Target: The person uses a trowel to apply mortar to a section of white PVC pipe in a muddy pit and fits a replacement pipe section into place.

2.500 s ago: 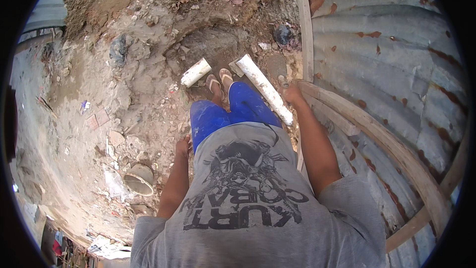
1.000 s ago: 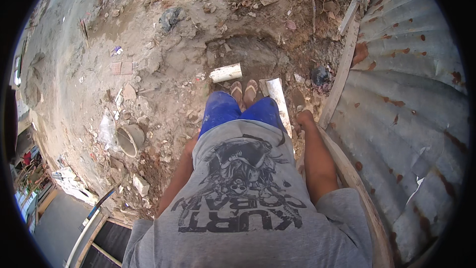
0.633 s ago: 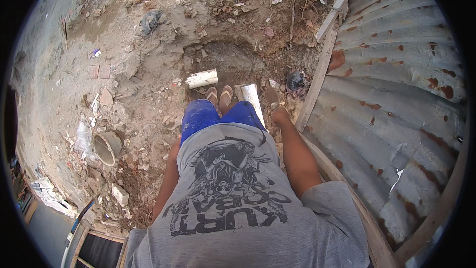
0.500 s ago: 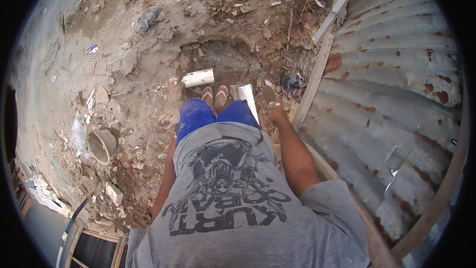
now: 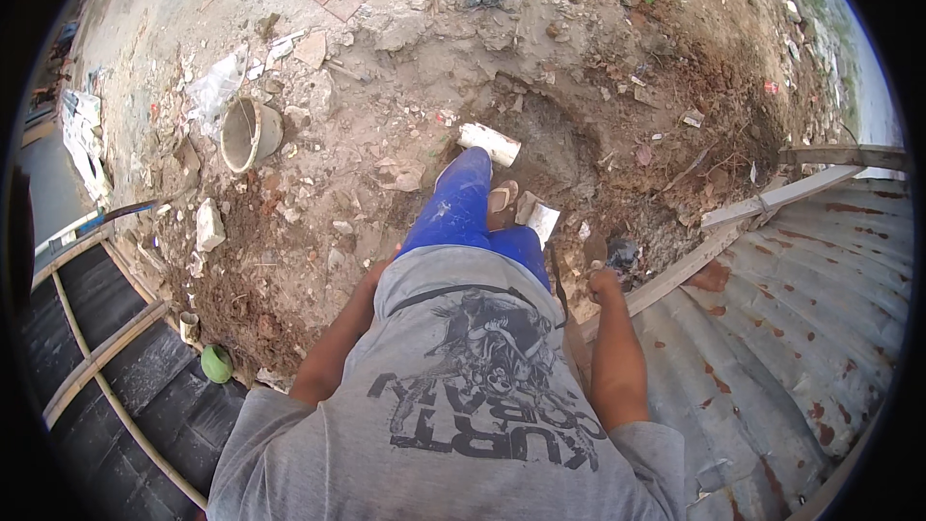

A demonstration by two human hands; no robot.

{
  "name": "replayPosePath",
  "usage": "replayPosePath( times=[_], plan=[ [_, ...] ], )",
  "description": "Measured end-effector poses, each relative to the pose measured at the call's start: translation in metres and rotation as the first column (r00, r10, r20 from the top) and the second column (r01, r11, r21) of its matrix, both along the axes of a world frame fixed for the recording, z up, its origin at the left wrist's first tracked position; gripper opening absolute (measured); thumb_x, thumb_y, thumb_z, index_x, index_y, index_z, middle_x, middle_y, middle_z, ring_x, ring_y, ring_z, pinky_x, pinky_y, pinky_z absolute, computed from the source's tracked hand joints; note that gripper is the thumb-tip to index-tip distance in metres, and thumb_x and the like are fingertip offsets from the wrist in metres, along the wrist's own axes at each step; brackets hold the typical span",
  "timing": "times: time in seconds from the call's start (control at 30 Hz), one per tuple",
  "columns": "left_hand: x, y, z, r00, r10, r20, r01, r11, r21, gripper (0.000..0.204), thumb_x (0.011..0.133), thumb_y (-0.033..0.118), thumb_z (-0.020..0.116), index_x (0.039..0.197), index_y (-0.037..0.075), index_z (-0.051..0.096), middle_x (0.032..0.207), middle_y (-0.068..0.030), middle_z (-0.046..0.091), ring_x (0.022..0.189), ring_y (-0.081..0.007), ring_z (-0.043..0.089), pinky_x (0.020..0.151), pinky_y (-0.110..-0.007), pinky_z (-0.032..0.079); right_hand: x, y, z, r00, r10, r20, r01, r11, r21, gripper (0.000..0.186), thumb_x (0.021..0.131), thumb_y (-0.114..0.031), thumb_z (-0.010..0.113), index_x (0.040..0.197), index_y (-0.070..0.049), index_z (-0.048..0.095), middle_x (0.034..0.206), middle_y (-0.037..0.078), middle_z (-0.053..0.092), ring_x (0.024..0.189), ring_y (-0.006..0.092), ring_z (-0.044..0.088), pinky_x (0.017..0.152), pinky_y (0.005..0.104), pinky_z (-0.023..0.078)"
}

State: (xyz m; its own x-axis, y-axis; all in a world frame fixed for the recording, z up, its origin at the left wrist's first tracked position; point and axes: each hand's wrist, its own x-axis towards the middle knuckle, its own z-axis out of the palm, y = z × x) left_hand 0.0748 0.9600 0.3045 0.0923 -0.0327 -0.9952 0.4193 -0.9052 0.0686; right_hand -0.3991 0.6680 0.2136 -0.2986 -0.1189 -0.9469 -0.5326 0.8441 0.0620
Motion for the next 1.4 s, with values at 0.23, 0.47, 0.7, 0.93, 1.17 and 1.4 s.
replayPosePath(
  times=[0.23, 0.47, 0.7, 0.93, 1.17, 1.4],
  plan=[
    [-0.011, -0.105, 0.067, 0.917, 0.343, -0.204, -0.395, 0.85, -0.349, 0.077, 0.102, 0.065, 0.039, 0.14, 0.0, 0.056, 0.138, -0.013, 0.061, 0.122, -0.0251, 0.058, 0.107, -0.036, 0.043, -0.035, -0.156, -0.019, 0.08, 0.953, -0.291, -0.938, -0.026, -0.345, 0.03, 0.095, -0.024, 0.065, 0.078, -0.001, 0.064, 0.063, 0.011, 0.06, 0.049, 0.0246, 0.058, 0.04, 0.0441, 0.044],
    [0.071, -0.111, 0.099, 0.852, 0.209, 0.48, 0.045, 0.884, -0.466, 0.095, 0.092, 0.058, 0.064, 0.155, -0.004, 0.029, 0.151, -0.0291, 0.043, 0.142, -0.0337, 0.042, 0.115, -0.042, 0.036, 0.139, -0.128, -0.002, 0.772, 0.621, 0.135, -0.566, 0.768, -0.3, 0.012, 0.093, -0.01, 0.07, 0.089, 0.0, 0.065, 0.066, 0.007, 0.061, 0.048, 0.0179, 0.054, 0.036, 0.0335, 0.039],
    [0.144, -0.194, 0.073, 0.511, -0.311, 0.802, 0.382, 0.917, 0.113, 0.116, 0.078, 0.055, 0.079, 0.162, 0.012, 0.011, 0.15, -0.0431, 0.027, 0.132, -0.059, 0.042, 0.107, -0.059, 0.041, 0.258, -0.19, -0.012, 0.584, 0.802, 0.124, -0.751, 0.592, -0.293, 0.019, 0.095, -0.015, 0.069, 0.085, 0.0, 0.064, 0.057, 0.005, 0.055, 0.044, 0.0182, 0.05, 0.037, 0.0352, 0.039],
    [0.256, -0.169, 0.085, 0.712, -0.301, 0.634, 0.258, 0.952, 0.163, 0.112, 0.079, 0.06, 0.075, 0.161, 0.014, 0.015, 0.146, -0.0347, 0.037, 0.125, -0.0481, 0.053, 0.097, -0.053, 0.052, 0.464, -0.201, 0.091, 0.614, 0.77, 0.17, -0.751, 0.637, -0.173, 0.019, 0.096, -0.019, 0.068, 0.085, -0.005, 0.062, 0.062, 0.004, 0.057, 0.045, 0.0148, 0.051, 0.037, 0.0326, 0.037],
    [0.312, -0.17, 0.127, 0.917, -0.132, 0.377, 0.101, 0.99, 0.1, 0.108, 0.08, 0.059, 0.074, 0.161, 0.012, 0.02, 0.143, -0.0302, 0.044, 0.116, -0.0448, 0.061, 0.093, -0.051, 0.054, 0.624, -0.287, 0.219, 0.514, 0.855, 0.066, -0.822, 0.513, -0.246, 0.019, 0.094, -0.019, 0.07, 0.083, -0.005, 0.063, 0.066, 0.003, 0.059, 0.05, 0.014, 0.054, 0.043, 0.0318, 0.041],
    [0.326, -0.194, 0.136, 0.985, -0.001, 0.174, 0.002, 1.0, -0.007, 0.102, 0.083, 0.07, 0.065, 0.161, 0.02, 0.021, 0.155, -0.0257, 0.037, 0.137, -0.0423, 0.047, 0.106, -0.056, 0.045, 0.726, -0.378, 0.26, 0.438, 0.899, 0.004, -0.829, 0.406, -0.386, 0.011, 0.094, -0.014, 0.066, 0.087, -0.008, 0.062, 0.065, 0.004, 0.059, 0.049, 0.0176, 0.057, 0.038, 0.0329, 0.038]
  ],
)
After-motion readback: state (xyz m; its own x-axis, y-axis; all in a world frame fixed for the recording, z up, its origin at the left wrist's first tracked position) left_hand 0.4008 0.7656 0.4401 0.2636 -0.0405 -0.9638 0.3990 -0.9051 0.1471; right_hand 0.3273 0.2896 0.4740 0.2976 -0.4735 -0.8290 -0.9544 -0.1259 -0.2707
